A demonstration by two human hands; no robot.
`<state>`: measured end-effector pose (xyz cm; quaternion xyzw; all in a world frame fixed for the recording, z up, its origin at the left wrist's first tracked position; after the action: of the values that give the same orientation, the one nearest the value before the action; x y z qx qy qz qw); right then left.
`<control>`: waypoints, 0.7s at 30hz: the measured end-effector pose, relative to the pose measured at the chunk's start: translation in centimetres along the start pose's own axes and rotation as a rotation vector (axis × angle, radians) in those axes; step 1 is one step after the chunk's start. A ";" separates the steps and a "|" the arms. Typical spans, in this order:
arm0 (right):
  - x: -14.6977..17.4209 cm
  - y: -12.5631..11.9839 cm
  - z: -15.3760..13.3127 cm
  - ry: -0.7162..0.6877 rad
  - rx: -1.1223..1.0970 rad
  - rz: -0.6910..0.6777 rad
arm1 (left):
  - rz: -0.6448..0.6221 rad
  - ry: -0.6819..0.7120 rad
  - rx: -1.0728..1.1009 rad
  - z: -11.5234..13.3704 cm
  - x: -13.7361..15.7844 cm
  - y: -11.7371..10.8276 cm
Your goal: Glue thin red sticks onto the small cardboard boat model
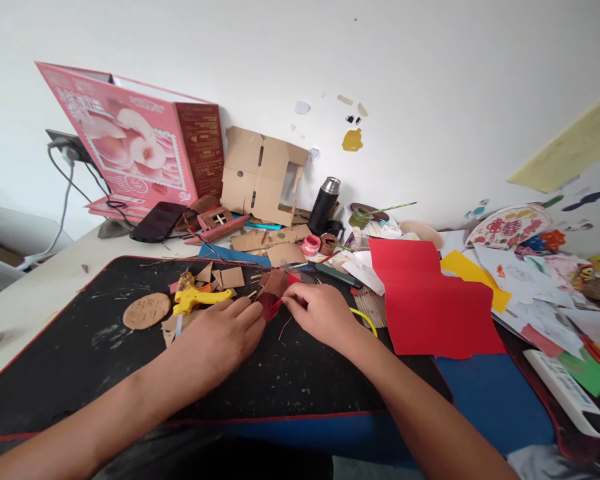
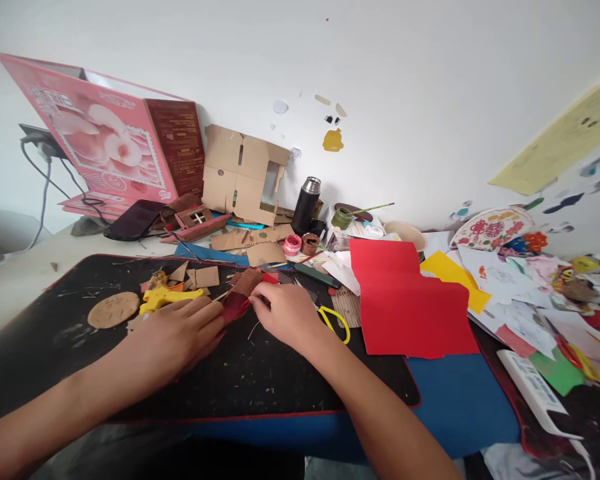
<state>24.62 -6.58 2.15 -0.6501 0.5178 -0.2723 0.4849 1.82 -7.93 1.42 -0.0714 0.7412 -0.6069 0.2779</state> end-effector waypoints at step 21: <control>-0.3 -0.2 -0.2 0.003 0.132 -0.068 | -0.041 -0.007 -0.028 0.1 -0.2 -0.6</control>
<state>24.38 -6.40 2.43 -0.6334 0.4770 -0.3231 0.5166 1.93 -8.07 2.01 -0.0924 0.7469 -0.6019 0.2670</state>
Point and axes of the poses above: each hand's wrist, its own x-axis away from the middle knuckle, its own y-axis out of the palm, z = x × y, the point moved 1 cm from there along -x, towards the middle knuckle, and after that the axes turned 3 degrees about x, right-handed, at the moved point
